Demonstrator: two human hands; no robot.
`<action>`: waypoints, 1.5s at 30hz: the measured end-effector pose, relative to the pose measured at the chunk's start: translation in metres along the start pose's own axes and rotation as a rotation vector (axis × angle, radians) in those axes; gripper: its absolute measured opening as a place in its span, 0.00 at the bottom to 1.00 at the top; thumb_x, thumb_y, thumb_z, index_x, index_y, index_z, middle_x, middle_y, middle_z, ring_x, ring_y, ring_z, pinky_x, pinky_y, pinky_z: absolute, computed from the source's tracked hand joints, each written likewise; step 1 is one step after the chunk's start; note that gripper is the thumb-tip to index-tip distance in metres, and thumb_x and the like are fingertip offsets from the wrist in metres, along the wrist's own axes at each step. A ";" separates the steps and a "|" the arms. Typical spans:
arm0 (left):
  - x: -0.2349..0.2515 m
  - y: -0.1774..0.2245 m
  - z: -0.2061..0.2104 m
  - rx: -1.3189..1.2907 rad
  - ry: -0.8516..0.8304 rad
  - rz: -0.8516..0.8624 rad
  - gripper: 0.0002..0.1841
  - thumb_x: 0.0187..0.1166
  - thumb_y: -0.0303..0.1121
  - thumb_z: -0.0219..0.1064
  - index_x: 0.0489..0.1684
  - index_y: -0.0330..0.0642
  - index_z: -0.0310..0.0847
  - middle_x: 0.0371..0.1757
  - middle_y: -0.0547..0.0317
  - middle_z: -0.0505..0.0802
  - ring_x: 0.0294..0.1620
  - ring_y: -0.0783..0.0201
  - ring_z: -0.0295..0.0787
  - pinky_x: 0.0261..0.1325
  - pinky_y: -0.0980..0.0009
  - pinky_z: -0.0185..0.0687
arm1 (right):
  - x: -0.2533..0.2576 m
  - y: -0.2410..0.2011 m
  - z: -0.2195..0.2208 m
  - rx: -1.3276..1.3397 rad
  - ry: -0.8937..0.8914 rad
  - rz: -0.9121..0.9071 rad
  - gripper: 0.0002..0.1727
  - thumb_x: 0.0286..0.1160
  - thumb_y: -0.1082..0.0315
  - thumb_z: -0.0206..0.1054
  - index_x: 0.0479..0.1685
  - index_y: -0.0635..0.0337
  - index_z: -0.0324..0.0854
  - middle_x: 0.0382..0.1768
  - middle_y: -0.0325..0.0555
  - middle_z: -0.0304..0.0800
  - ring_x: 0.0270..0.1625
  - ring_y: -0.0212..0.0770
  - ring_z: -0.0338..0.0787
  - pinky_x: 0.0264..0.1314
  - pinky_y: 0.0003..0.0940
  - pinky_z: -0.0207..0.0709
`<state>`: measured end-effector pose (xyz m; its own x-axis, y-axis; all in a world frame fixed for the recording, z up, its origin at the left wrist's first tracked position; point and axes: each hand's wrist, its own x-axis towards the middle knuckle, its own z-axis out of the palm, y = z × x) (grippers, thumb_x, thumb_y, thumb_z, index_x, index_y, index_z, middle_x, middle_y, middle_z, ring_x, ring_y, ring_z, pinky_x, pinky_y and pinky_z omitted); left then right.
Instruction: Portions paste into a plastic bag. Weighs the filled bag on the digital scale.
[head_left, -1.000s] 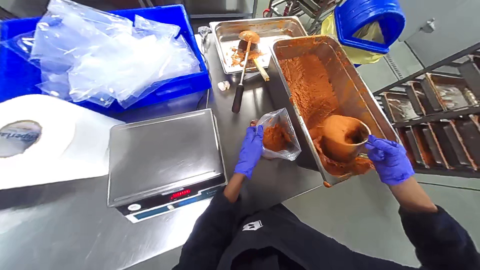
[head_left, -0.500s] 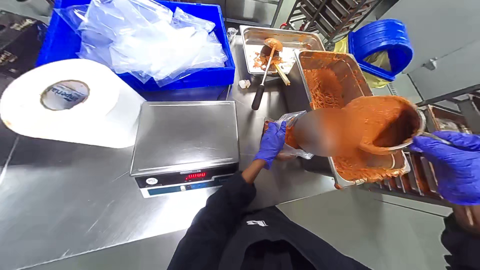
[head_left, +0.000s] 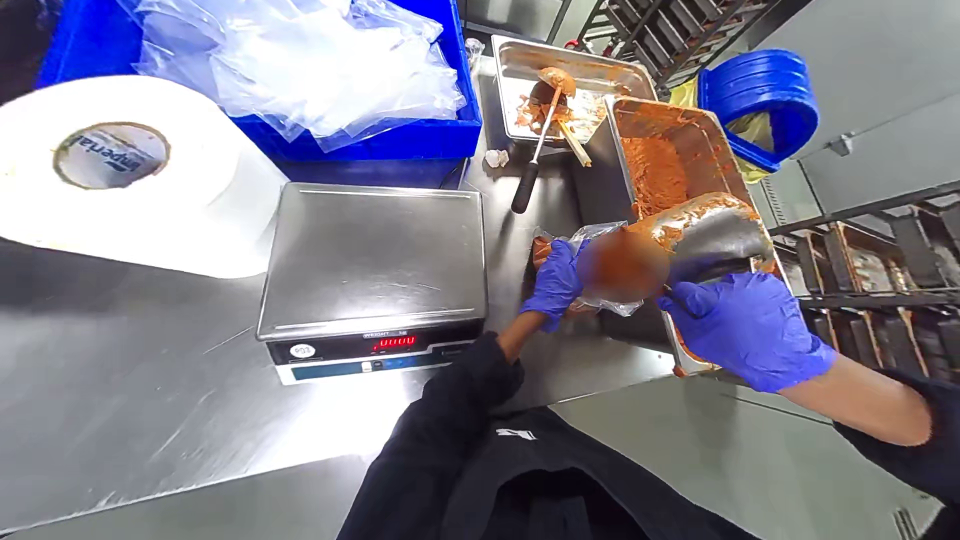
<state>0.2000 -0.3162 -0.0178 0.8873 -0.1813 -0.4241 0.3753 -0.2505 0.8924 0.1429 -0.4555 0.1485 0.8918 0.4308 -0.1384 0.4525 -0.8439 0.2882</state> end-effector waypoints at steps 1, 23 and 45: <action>0.000 0.000 -0.001 -0.001 -0.001 0.000 0.30 0.94 0.52 0.43 0.73 0.30 0.70 0.59 0.35 0.88 0.58 0.45 0.89 0.64 0.46 0.81 | 0.000 -0.004 -0.003 -0.038 0.000 -0.016 0.16 0.72 0.64 0.67 0.20 0.65 0.83 0.13 0.61 0.80 0.23 0.70 0.88 0.20 0.61 0.72; 0.000 -0.012 0.002 -0.009 0.014 0.046 0.31 0.94 0.51 0.43 0.74 0.28 0.71 0.66 0.33 0.86 0.68 0.43 0.85 0.72 0.45 0.76 | 0.020 -0.028 -0.009 -0.044 -0.448 0.099 0.17 0.82 0.61 0.62 0.34 0.68 0.86 0.33 0.69 0.89 0.44 0.74 0.90 0.41 0.68 0.76; 0.006 -0.014 0.006 -0.028 0.037 0.049 0.30 0.95 0.48 0.42 0.73 0.27 0.72 0.66 0.33 0.85 0.67 0.43 0.84 0.72 0.47 0.76 | -0.021 0.054 0.008 0.675 0.170 0.351 0.12 0.67 0.58 0.74 0.28 0.59 0.89 0.22 0.35 0.86 0.26 0.19 0.77 0.31 0.25 0.70</action>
<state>0.1989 -0.3196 -0.0337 0.9139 -0.1578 -0.3741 0.3379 -0.2152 0.9162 0.1490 -0.5124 0.1588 0.9949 0.0993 0.0172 0.0988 -0.9282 -0.3586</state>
